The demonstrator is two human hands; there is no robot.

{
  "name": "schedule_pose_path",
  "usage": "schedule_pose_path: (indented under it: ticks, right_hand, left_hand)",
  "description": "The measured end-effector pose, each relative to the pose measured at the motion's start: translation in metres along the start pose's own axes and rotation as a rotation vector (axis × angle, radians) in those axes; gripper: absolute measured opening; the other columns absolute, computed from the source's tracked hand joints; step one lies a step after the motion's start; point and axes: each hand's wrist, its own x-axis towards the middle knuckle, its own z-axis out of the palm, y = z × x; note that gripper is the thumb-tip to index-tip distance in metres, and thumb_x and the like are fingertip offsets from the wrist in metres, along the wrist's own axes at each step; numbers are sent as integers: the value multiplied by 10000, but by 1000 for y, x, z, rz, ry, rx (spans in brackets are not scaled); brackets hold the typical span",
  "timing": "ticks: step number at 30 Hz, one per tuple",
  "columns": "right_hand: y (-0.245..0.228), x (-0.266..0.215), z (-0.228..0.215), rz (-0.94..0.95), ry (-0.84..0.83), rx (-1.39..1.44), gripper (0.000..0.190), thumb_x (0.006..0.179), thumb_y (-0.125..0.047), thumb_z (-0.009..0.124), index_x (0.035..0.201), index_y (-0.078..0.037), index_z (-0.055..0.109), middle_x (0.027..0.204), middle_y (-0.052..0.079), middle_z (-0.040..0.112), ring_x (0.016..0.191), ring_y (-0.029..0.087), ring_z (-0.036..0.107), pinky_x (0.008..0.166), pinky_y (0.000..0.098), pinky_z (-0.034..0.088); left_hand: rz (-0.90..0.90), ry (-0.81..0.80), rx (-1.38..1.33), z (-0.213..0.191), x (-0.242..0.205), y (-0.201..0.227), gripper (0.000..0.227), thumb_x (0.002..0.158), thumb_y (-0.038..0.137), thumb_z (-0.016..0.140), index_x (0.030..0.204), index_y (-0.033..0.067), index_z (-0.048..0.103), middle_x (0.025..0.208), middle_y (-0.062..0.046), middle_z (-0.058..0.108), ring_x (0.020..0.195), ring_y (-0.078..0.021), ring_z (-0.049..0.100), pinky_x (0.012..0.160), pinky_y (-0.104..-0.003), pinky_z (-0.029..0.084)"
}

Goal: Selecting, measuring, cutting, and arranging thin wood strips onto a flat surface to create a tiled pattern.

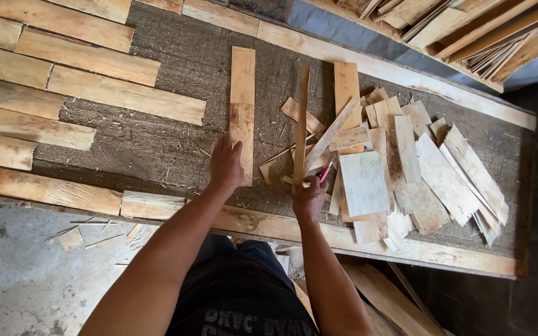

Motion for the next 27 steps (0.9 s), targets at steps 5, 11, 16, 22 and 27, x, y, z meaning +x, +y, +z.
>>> schedule_pose_path:
  ticks: [5, 11, 16, 22, 27]
  right_hand:
    - [-10, 0, -25, 5, -52, -216, 375, 921, -230, 716, 1255, -136, 573, 1330, 238, 475, 1119, 439, 595, 834, 521, 547]
    - [14, -4, -23, -68, -84, -307, 507, 939, -192, 629, 1437, -180, 534, 1432, 267, 432, 1302, 453, 473, 995, 525, 492]
    - [24, -3, -26, 21, -154, -365, 436, 1019, -174, 542, 1454, -162, 552, 1520, 256, 420, 1336, 434, 478, 967, 528, 528]
    - [8, -8, -53, -54, -201, -479, 562, 898, -307, 676, 1423, -128, 587, 1544, 189, 411, 1288, 445, 459, 972, 534, 497]
    - [31, -3, -47, -223, -59, -449, 507, 876, -233, 740, 1355, -85, 669, 1561, 259, 395, 1324, 485, 440, 1056, 558, 447]
  left_hand:
    - [-410, -197, -403, -108, -11, 37, 920, 698, 352, 926, 1430, 64, 449, 1328, -193, 526, 1226, -346, 521, 1002, -475, 496]
    - [-527, -141, -337, -96, -19, 53, 1106, 628, 228, 933, 1517, 45, 302, 1319, -218, 507, 1190, -372, 519, 918, -490, 501]
    - [-656, -129, -389, -78, -18, 61, 1172, 639, 177, 913, 1583, 52, 231, 1343, -197, 511, 1212, -357, 521, 961, -492, 484]
    - [-704, 102, -424, -84, -25, 73, 1194, 531, 151, 924, 1500, 5, 243, 1348, -224, 499, 1189, -406, 506, 987, -563, 421]
    - [-654, 294, -393, -28, -30, 75, 774, 728, -23, 763, 1437, 66, 467, 1254, -158, 541, 1190, -345, 512, 927, -503, 458]
